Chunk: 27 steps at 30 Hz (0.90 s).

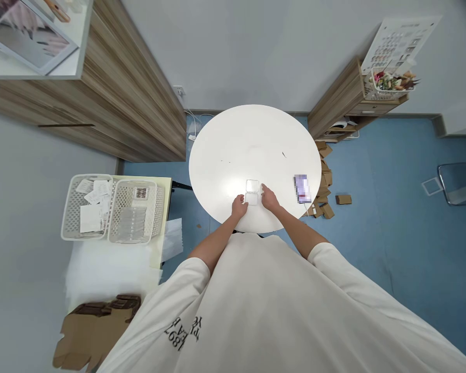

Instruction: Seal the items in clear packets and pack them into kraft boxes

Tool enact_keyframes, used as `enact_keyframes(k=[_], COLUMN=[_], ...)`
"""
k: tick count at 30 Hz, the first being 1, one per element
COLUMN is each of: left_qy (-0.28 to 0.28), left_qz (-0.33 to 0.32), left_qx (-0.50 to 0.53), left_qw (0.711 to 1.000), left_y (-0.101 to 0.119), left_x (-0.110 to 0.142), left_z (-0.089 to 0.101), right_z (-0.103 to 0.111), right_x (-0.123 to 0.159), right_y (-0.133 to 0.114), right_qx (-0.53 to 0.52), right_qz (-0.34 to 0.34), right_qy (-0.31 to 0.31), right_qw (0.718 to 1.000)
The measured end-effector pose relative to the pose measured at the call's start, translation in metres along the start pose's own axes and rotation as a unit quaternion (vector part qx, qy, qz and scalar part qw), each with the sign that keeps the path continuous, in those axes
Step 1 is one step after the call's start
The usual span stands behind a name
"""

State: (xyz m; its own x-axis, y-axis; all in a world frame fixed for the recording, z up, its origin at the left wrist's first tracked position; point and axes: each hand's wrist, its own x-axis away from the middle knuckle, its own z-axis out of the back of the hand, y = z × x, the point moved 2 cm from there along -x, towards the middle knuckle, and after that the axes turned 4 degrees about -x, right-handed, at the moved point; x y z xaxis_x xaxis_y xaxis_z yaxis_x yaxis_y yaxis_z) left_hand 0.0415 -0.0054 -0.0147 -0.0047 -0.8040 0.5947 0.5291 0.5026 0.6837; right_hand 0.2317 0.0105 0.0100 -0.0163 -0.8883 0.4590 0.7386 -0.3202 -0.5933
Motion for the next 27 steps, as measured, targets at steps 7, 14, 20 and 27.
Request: enact_keyframes(k=[7, 14, 20, 27], left_qy=[-0.017, -0.048, -0.038, 0.031], left_qz=[0.004, -0.017, -0.013, -0.016], left_qx=[0.005, 0.007, 0.004, 0.009], left_qw=[1.0, 0.999, 0.999, 0.999], left_y=[-0.007, 0.002, 0.005, 0.004], left_x=[0.005, 0.002, 0.0, 0.014], left_z=[-0.002, -0.003, 0.004, 0.027], right_z=[-0.02, -0.025, -0.017, 0.006], right_x=[0.024, 0.018, 0.016, 0.017], right_y=[0.021, 0.011, 0.01, 0.002], right_qx=[-0.102, -0.146, -0.137, -0.119], right_qz=[-0.064, -0.045, -0.044, 0.005], right_qy=[-0.007, -0.004, -0.012, 0.006], right_qw=[0.993, 0.988, 0.99, 0.993])
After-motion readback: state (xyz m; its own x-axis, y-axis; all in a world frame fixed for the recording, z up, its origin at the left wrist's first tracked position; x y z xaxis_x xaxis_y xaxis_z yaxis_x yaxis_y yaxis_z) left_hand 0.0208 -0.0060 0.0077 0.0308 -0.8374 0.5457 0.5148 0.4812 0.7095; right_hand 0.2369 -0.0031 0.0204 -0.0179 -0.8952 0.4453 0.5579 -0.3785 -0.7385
